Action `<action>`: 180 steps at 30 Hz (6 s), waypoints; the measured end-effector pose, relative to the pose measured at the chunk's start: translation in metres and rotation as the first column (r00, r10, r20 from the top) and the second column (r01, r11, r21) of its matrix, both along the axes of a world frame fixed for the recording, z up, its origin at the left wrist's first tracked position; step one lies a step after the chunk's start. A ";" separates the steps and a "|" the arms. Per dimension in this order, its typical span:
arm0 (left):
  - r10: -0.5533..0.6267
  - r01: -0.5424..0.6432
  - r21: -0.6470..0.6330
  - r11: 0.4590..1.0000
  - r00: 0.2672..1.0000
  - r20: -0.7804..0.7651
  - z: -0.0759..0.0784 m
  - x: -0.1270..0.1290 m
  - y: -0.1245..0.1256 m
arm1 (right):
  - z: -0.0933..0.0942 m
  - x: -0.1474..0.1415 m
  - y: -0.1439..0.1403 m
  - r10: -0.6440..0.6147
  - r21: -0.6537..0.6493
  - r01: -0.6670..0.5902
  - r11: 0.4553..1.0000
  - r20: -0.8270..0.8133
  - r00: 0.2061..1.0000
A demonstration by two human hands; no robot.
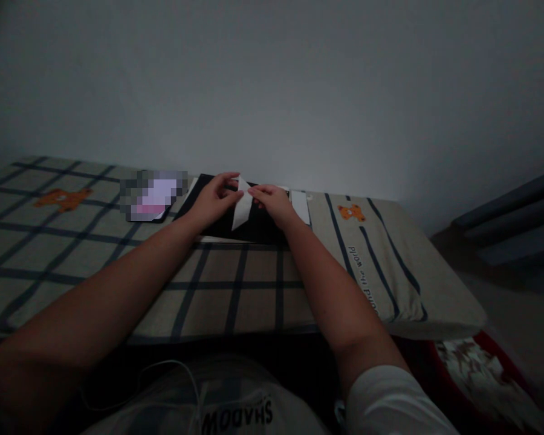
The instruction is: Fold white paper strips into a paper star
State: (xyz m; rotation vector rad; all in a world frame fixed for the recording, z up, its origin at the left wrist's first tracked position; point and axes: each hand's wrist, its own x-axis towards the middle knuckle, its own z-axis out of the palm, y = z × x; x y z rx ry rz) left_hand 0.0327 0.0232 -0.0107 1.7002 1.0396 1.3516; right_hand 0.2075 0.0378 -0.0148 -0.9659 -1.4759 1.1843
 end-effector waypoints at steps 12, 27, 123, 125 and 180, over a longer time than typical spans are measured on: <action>0.170 -0.169 0.086 0.982 0.985 -0.008 -0.001 -0.003 0.004 | -0.004 -0.001 0.002 0.019 0.021 -0.019 1.000 -0.002 1.000; 0.216 -0.122 0.346 0.930 0.944 -0.248 0.011 -0.006 -0.002 | 0.000 -0.004 -0.003 0.041 0.007 -0.041 0.999 -0.062 0.997; 0.004 -0.012 -0.177 0.984 0.999 -0.046 0.008 -0.006 -0.004 | -0.001 -0.003 0.001 -0.076 0.198 0.056 0.979 0.095 0.993; 0.009 -0.014 -0.128 0.992 0.999 -0.036 0.006 -0.006 -0.002 | -0.001 -0.003 0.001 -0.057 0.140 0.048 0.989 0.062 0.996; 0.202 -0.154 -0.174 0.973 0.929 0.310 0.004 0.003 -0.001 | 0.006 -0.007 -0.008 0.111 -0.038 -0.108 0.993 0.090 0.990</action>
